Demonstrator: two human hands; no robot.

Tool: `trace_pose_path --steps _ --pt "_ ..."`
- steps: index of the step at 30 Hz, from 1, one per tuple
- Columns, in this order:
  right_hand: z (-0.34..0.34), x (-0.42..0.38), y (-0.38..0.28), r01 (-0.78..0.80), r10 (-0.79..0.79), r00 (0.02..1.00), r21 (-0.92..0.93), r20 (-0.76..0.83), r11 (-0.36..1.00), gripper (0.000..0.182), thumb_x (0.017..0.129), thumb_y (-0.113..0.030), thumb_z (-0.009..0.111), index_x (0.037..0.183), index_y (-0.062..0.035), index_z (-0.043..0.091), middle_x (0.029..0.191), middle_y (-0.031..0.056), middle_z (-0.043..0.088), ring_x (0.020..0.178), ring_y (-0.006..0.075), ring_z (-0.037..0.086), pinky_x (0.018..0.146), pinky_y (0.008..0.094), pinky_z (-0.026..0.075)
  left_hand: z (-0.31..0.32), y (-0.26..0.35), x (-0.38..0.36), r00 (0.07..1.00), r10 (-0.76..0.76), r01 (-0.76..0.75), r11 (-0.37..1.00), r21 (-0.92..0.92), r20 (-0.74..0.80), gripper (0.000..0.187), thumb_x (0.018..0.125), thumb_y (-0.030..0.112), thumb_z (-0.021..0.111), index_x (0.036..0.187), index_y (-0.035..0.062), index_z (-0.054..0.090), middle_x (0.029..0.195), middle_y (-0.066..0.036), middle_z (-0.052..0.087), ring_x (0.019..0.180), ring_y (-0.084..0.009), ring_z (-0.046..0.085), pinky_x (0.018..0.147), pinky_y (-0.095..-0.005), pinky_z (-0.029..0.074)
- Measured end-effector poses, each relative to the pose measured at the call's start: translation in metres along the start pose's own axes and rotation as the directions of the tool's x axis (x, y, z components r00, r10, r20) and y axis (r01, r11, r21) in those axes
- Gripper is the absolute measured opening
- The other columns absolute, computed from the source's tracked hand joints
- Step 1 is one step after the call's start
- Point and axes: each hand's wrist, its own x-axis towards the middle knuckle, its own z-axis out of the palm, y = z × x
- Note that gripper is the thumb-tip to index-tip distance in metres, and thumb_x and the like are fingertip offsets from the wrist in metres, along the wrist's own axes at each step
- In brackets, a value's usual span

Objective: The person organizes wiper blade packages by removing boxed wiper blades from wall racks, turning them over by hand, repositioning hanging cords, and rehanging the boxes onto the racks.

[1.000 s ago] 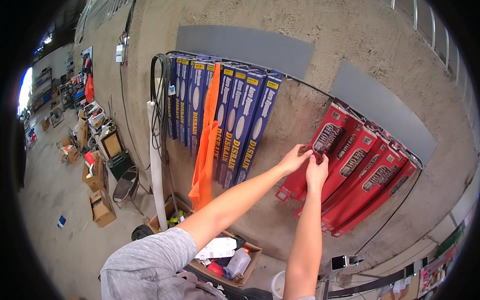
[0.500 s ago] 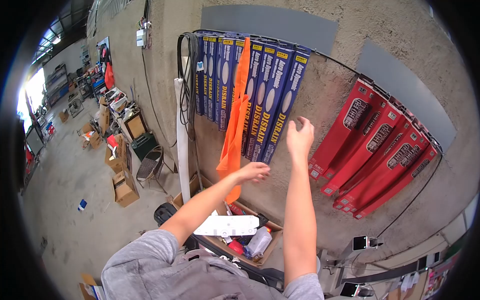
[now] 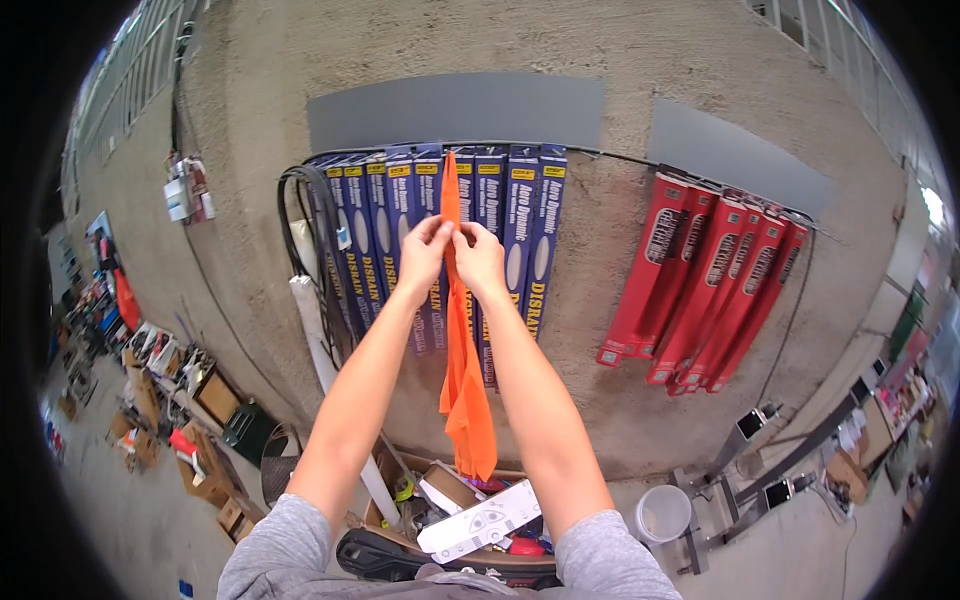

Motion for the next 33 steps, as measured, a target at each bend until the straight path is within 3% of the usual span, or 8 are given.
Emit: trace_pose_path --steps 6,10,14,16,24,28,31,33 --pt "-0.017 0.01 -0.075 0.116 -0.089 0.989 0.238 -0.122 0.964 0.023 0.101 -0.012 0.062 0.113 0.0058 0.068 0.096 0.0088 0.075 0.086 0.0114 0.067 0.078 0.0274 0.054 0.008 0.059 0.021 1.0 0.024 -0.024 0.964 -0.265 -0.001 0.024 0.102 0.019 0.065 0.116 -0.0014 0.068 0.099 -0.003 0.071 0.086 -0.0079 0.063 0.077 -0.024 0.051" --pt "-0.042 -0.002 -0.089 0.194 -0.092 0.941 0.296 -0.324 0.935 0.022 0.1 -0.015 0.059 0.107 0.0045 0.069 0.092 0.0098 0.074 0.08 0.015 0.068 0.074 0.031 0.054 0.02 0.103 0.001 0.994 0.084 -0.063 0.963 -0.262 0.071 0.022 0.103 0.021 0.063 0.112 0.0026 0.07 0.089 0.002 0.069 0.071 -0.0026 0.055 0.062 -0.0204 0.045" --pt "-0.106 -0.043 -0.088 0.059 0.076 0.976 0.586 -0.203 0.808 0.017 0.103 -0.016 0.054 0.104 0.0003 0.061 0.078 0.0037 0.064 0.068 0.012 0.06 0.066 0.0271 0.05 0.044 0.114 -0.018 0.95 0.023 0.029 0.987 -0.161 0.31 0.02 0.104 0.022 0.06 0.107 0.0052 0.07 0.088 0.003 0.069 0.071 -0.0022 0.054 0.063 -0.0197 0.044" --pt "-0.129 -0.055 -0.082 0.039 0.073 0.981 0.542 -0.182 0.839 0.017 0.105 -0.018 0.056 0.104 -0.0011 0.061 0.075 0.001 0.061 0.065 0.01 0.058 0.064 0.026 0.049 0.064 0.11 -0.028 0.893 -0.09 0.124 0.991 -0.049 0.44 0.02 0.104 0.025 0.061 0.104 0.0067 0.071 0.085 0.005 0.067 0.073 -0.0018 0.055 0.061 -0.0193 0.044" --pt "-0.202 -0.006 -0.056 0.043 0.09 0.965 0.489 -0.246 0.871 0.021 0.105 -0.024 0.06 0.106 -0.0032 0.063 0.074 -0.0008 0.059 0.067 0.0084 0.057 0.066 0.0268 0.052 0.159 0.081 -0.018 0.951 -0.038 0.088 0.984 -0.152 0.306 0.023 0.104 0.026 0.062 0.1 0.0044 0.07 0.075 0.005 0.063 0.062 -0.0022 0.051 0.053 -0.0221 0.038" --pt "-0.215 0.04 -0.016 -0.025 0.155 0.956 0.46 -0.247 0.888 0.024 0.102 -0.022 0.063 0.103 0.0016 0.066 0.068 0.0016 0.061 0.055 0.0106 0.056 0.054 0.027 0.048 0.182 0.061 0.006 0.977 -0.12 0.114 0.993 0.039 0.179 0.026 0.103 0.029 0.062 0.102 0.0052 0.073 0.08 0.002 0.067 0.068 -0.0053 0.057 0.06 -0.0238 0.045" --pt "-0.213 0.064 0.034 -0.248 0.312 0.923 0.273 -0.225 0.93 0.029 0.098 -0.026 0.066 0.103 0.0018 0.073 0.069 0.0042 0.066 0.054 0.0118 0.06 0.047 0.0289 0.044 0.193 0.024 0.012 0.985 -0.14 0.123 0.979 0.162 0.102 0.031 0.101 0.03 0.063 0.105 0.0013 0.074 0.086 -0.003 0.072 0.073 -0.0102 0.061 0.066 -0.0288 0.049" --pt "-0.209 0.081 0.099 -0.114 0.103 0.964 -0.03 -0.247 0.993 0.033 0.098 -0.027 0.067 0.109 0.0037 0.073 0.082 0.0089 0.072 0.073 0.0157 0.067 0.066 0.0318 0.053 0.199 -0.021 0.012 0.989 -0.129 0.11 0.966 0.234 0.067 0.032 0.101 0.029 0.063 0.107 0.0003 0.074 0.09 -0.006 0.074 0.077 -0.0128 0.063 0.07 -0.0316 0.051"
